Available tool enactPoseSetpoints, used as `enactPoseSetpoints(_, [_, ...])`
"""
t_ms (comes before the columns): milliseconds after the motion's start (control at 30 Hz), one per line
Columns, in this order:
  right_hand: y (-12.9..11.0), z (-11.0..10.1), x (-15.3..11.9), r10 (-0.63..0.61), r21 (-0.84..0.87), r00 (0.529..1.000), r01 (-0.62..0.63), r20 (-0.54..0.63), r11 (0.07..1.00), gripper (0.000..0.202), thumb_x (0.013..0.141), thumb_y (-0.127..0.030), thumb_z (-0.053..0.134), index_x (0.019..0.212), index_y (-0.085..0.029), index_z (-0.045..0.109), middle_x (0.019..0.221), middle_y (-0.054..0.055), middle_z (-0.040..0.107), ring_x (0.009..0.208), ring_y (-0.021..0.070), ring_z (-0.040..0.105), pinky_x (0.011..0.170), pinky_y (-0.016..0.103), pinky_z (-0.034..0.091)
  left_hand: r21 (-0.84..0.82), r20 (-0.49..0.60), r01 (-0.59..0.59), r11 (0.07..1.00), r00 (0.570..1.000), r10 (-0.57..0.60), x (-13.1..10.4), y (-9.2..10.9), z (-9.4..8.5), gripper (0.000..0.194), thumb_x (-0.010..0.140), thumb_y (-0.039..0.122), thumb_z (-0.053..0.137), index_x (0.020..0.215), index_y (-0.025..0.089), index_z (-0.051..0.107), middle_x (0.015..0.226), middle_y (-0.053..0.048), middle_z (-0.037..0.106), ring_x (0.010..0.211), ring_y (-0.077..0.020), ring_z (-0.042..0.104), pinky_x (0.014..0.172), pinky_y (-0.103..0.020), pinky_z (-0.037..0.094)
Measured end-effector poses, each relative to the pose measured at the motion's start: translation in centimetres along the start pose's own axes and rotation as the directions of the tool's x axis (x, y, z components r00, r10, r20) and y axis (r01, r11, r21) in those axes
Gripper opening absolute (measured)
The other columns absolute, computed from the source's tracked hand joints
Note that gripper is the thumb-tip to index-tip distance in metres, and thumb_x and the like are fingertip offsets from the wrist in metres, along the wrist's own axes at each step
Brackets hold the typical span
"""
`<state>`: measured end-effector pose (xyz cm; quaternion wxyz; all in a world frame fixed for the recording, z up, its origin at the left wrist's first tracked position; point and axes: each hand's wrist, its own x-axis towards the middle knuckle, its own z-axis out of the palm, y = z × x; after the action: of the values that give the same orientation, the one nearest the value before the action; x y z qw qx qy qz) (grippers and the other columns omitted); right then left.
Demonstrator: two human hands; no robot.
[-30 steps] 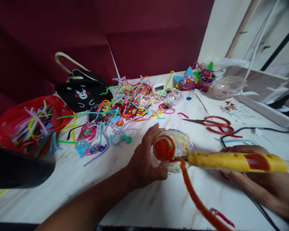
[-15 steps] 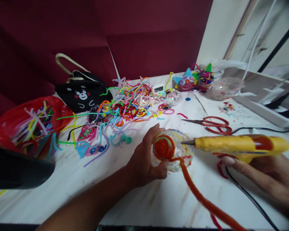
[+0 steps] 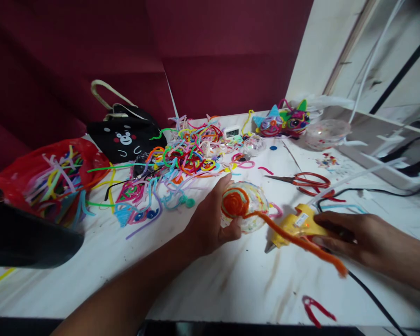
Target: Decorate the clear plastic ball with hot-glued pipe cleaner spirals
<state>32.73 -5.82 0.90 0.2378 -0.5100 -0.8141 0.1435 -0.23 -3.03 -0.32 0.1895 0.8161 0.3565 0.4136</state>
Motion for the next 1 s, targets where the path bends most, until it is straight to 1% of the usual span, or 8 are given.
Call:
enactPoseSetpoints(67, [-1.2, -0.8, 0.6, -0.068, -0.162, 0.998, 0.064, -0.018, 0.985, 0.02, 0.086, -0.035, 0.062, 0.096, -0.023, 0.074, 0.08, 0.01, 0.077, 0.059, 0.0239, 0.072, 0.05, 0.033, 0.057, -0.002, 0.021, 0.004, 1.0, 1.0, -0.004, 0.0, 0.2, 0.0, 0.087, 0.08, 0.037, 0.063, 0.151, 0.024, 0.015, 0.148, -0.018, 0.046, 0.131, -0.0353, 0.051, 0.108, -0.054, 0.042])
enactPoseSetpoints(133, [-3.1, -1.5, 1.5, -0.21, -0.193, 0.974, 0.191, -0.085, 0.963, 0.019, 0.089, -0.034, 0.058, 0.098, -0.023, 0.071, 0.092, 0.012, 0.075, 0.073, 0.0241, 0.073, 0.062, 0.035, 0.06, -0.004, 0.046, 0.024, 1.0, 0.999, -0.024, 0.0, 0.4, 0.0, 0.087, 0.08, 0.037, 0.063, 0.151, 0.024, 0.016, 0.148, -0.018, 0.045, 0.132, -0.0354, 0.05, 0.109, -0.053, 0.042])
enactPoseSetpoints(200, [-5.1, -1.8, 2.7, -0.365, -0.137, 0.927, 0.352, -0.088, 0.926, 0.022, 0.089, -0.031, 0.059, 0.109, -0.023, 0.065, 0.094, 0.01, 0.073, 0.08, 0.0219, 0.072, 0.068, 0.031, 0.059, 0.0, 0.065, 0.054, 0.999, 0.996, -0.053, 0.0, 0.6, 0.0, 0.087, 0.079, 0.035, 0.064, 0.151, 0.023, 0.016, 0.147, -0.017, 0.047, 0.131, -0.0352, 0.051, 0.109, -0.052, 0.042])
enactPoseSetpoints(267, [-6.8, -1.6, 3.8, -0.481, -0.008, 0.876, 0.481, 0.012, 0.876, 0.031, 0.09, -0.031, 0.06, 0.121, -0.024, 0.056, 0.101, 0.009, 0.07, 0.088, 0.0194, 0.069, 0.071, 0.028, 0.057, 0.004, 0.08, 0.075, 0.997, 0.994, -0.075, 0.0, 0.8, 0.0, 0.087, 0.079, 0.034, 0.064, 0.151, 0.024, 0.016, 0.144, -0.016, 0.049, 0.128, -0.0344, 0.053, 0.108, -0.051, 0.042])
enactPoseSetpoints(300, [-7.4, -1.3, 4.3, -0.488, 0.051, 0.872, 0.486, 0.034, 0.873, 0.035, 0.091, -0.03, 0.059, 0.125, -0.024, 0.053, 0.102, 0.009, 0.068, 0.089, 0.0192, 0.067, 0.073, 0.029, 0.055, 0.004, 0.089, 0.079, 0.997, 0.993, -0.079, 0.0, 0.9, 0.1, 0.087, 0.078, 0.034, 0.063, 0.151, 0.024, 0.016, 0.142, -0.016, 0.051, 0.126, -0.0339, 0.054, 0.107, -0.05, 0.044])
enactPoseSetpoints(467, [-8.6, -0.1, 6.2, -0.583, 0.224, 0.811, 0.56, 0.049, 0.797, 0.019, 0.097, -0.022, 0.046, 0.107, -0.021, 0.062, 0.093, 0.008, 0.066, 0.084, 0.0179, 0.064, 0.073, 0.03, 0.05, 0.014, 0.121, 0.052, 0.999, 0.991, -0.053, 0.1, 1.2, 0.1, 0.086, 0.078, 0.033, 0.061, 0.15, 0.02, 0.017, 0.137, -0.018, 0.053, 0.122, -0.0338, 0.056, 0.101, -0.05, 0.048])
enactPoseSetpoints(667, [-8.4, -0.1, 7.2, -0.312, 0.314, 0.95, 0.289, 0.026, 0.904, 0.008, 0.09, -0.029, 0.063, 0.091, -0.022, 0.067, 0.081, 0.002, 0.069, 0.069, 0.0138, 0.062, 0.065, 0.025, 0.048, 0.047, 0.119, 0.036, 0.998, 0.992, -0.042, 0.3, 1.6, -0.2, 0.083, 0.078, 0.029, 0.06, 0.149, 0.021, 0.018, 0.139, -0.017, 0.052, 0.125, -0.0336, 0.055, 0.103, -0.049, 0.047])
enactPoseSetpoints(1000, [-7.5, 0.7, 8.5, -0.152, 0.514, 0.979, 0.06, 0.139, 0.856, 0.019, 0.081, -0.038, 0.072, 0.086, -0.021, 0.067, 0.075, 0.0, 0.066, 0.07, 0.0154, 0.06, 0.062, 0.027, 0.047, 0.046, 0.145, -0.001, 0.999, 0.989, -0.006, 0.4, 1.2, -0.3, 0.084, 0.077, 0.029, 0.061, 0.149, 0.023, 0.018, 0.144, -0.018, 0.049, 0.128, -0.0346, 0.053, 0.104, -0.052, 0.046])
